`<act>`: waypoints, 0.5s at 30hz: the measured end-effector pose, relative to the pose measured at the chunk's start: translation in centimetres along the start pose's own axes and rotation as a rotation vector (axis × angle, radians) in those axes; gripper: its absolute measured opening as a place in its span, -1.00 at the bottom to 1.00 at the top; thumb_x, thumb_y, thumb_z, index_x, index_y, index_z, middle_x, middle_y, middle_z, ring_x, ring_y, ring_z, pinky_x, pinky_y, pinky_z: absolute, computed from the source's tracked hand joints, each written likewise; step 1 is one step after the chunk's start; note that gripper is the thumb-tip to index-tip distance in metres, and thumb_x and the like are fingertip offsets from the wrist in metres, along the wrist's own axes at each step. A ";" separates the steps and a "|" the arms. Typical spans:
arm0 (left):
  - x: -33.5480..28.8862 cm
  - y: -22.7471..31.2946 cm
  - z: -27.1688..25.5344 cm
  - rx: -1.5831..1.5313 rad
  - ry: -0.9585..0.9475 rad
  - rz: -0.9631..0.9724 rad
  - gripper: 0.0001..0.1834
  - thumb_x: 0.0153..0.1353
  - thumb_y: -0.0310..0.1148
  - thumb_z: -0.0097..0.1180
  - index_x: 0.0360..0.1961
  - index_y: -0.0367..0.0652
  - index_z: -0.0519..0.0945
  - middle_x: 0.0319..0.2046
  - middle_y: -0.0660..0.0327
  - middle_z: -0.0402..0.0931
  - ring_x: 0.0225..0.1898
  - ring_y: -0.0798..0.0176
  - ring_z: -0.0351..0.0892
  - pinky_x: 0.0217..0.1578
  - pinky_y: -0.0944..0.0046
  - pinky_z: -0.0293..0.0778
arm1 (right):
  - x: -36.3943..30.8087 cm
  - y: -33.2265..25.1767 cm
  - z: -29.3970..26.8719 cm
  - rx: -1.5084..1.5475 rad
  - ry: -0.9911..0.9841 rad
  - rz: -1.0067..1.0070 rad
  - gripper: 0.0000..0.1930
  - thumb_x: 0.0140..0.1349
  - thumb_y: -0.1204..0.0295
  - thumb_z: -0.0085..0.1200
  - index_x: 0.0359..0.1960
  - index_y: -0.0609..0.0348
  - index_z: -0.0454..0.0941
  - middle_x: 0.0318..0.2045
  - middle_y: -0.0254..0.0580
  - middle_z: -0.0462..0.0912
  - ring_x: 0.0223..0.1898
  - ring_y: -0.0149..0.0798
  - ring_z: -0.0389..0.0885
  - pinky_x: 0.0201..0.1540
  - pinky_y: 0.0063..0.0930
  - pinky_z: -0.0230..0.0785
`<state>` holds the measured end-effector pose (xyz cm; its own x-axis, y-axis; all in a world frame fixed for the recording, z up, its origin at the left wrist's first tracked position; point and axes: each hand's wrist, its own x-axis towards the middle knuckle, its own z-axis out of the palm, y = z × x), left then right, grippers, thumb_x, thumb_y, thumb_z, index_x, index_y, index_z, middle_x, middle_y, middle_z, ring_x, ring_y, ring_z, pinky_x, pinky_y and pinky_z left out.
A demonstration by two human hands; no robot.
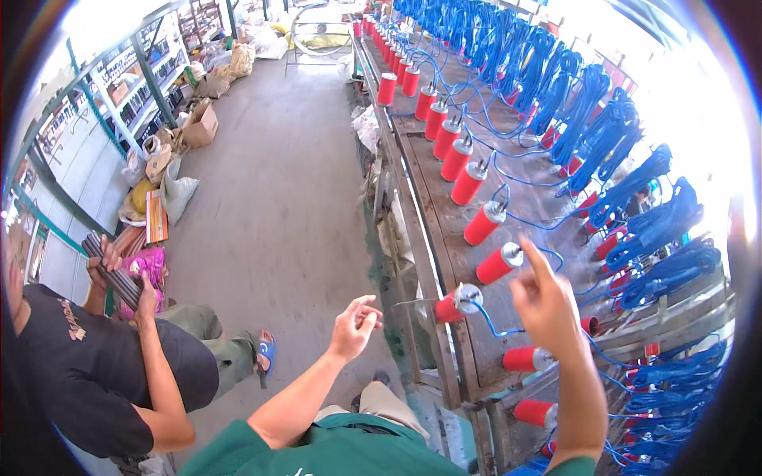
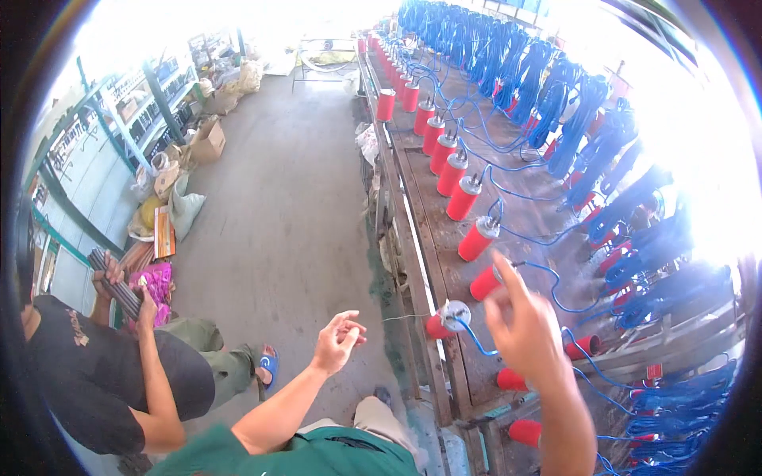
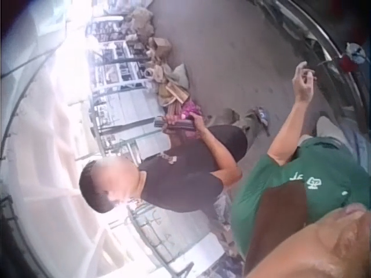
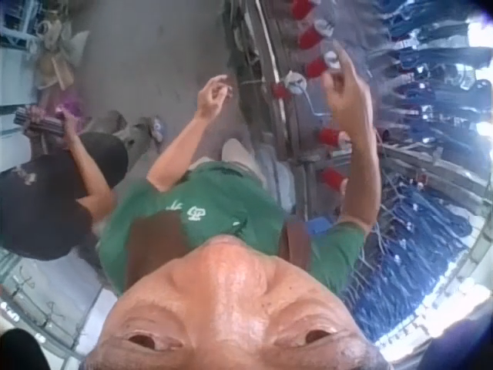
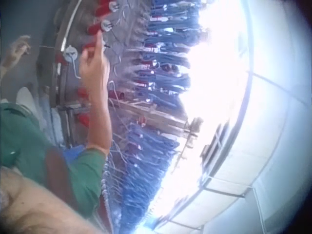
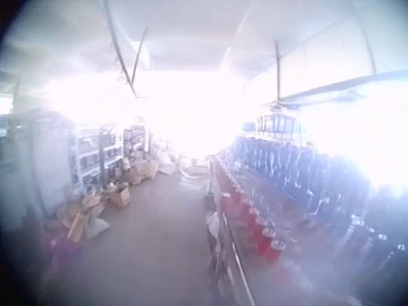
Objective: The person tests industrial parts for leaks by submerging them in a blue container of water, checking for bubbles, and then wiping the parts with a cloth.
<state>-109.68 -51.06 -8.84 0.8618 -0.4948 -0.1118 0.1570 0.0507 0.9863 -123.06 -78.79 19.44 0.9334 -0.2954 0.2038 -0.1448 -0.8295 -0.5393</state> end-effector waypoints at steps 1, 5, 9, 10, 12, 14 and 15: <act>1.1 -0.5 -1.8 0.034 -0.017 0.007 -0.58 0.49 -0.49 0.10 0.33 -0.21 0.51 -0.11 0.09 0.73 -0.16 0.30 0.75 -0.08 0.29 0.68 | 5.0 -0.1 0.9 -0.028 -0.067 -0.013 -0.29 0.35 0.48 0.12 0.55 0.09 0.25 -0.38 0.03 0.77 -0.36 0.04 0.77 -0.19 -0.10 0.57; 3.9 -1.8 -10.6 0.304 0.013 -0.109 -0.57 0.46 -0.46 0.16 0.32 -0.24 0.51 -0.08 0.10 0.73 -0.12 0.29 0.75 -0.04 0.29 0.67 | 25.2 2.3 7.1 -0.252 -0.205 -0.069 -0.23 0.35 0.32 0.08 0.60 0.01 0.14 -0.26 0.08 0.80 -0.24 0.21 0.77 -0.07 0.10 0.56; 4.8 -6.9 -21.2 0.395 0.240 -0.282 -0.61 0.44 -0.43 0.17 0.25 -0.25 0.58 -0.07 0.07 0.77 -0.06 0.26 0.78 -0.03 0.25 0.67 | 44.2 6.7 15.4 -0.455 -0.217 -0.078 -0.18 0.34 0.27 0.11 0.62 0.05 0.09 0.00 0.25 0.74 0.02 0.19 0.74 0.16 0.06 0.55; 4.1 -9.1 -24.3 0.444 0.285 -0.265 -0.67 0.43 -0.44 0.18 0.17 -0.28 0.60 -0.17 0.11 0.74 -0.19 0.30 0.74 -0.14 0.27 0.65 | 48.9 8.5 17.0 -0.453 -0.214 -0.073 -0.18 0.34 0.27 0.11 0.62 0.05 0.09 0.00 0.25 0.74 0.02 0.19 0.74 0.16 0.06 0.55; 1.0 -12.8 -30.8 0.648 0.396 -0.456 -0.64 0.34 -0.36 0.26 0.10 -0.31 0.66 -0.15 0.10 0.78 -0.14 0.22 0.78 -0.07 0.24 0.64 | 57.5 11.7 20.4 -0.358 -0.163 -0.016 -0.21 0.34 0.27 0.11 0.61 0.02 0.15 0.17 0.27 0.66 0.20 0.16 0.65 0.32 -0.04 0.46; -1.9 -12.2 -32.6 0.615 0.529 -0.638 -0.69 0.23 -0.43 0.18 -0.02 -0.31 0.68 -0.35 0.00 0.74 -0.50 0.19 0.71 -0.45 0.18 0.62 | 63.7 15.8 22.2 -0.369 -0.141 0.015 -0.23 0.34 0.26 0.11 0.59 0.00 0.17 0.19 0.26 0.64 0.24 0.16 0.62 0.37 -0.07 0.42; -3.5 -9.7 -32.0 0.591 0.681 -0.701 -0.69 0.23 -0.43 0.18 -0.02 -0.31 0.68 -0.34 0.00 0.74 -0.49 0.19 0.71 -0.45 0.18 0.62 | 67.5 13.4 24.8 -0.346 -0.146 -0.058 -0.24 0.34 0.25 0.11 0.58 -0.01 0.20 0.22 0.24 0.62 0.29 0.16 0.59 0.41 -0.10 0.38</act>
<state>-98.79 -22.04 -21.86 0.7847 0.3292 -0.5251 0.6106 -0.5564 0.5636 -53.86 -98.05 5.68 0.9767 -0.1931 0.0935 -0.1693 -0.9614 -0.2169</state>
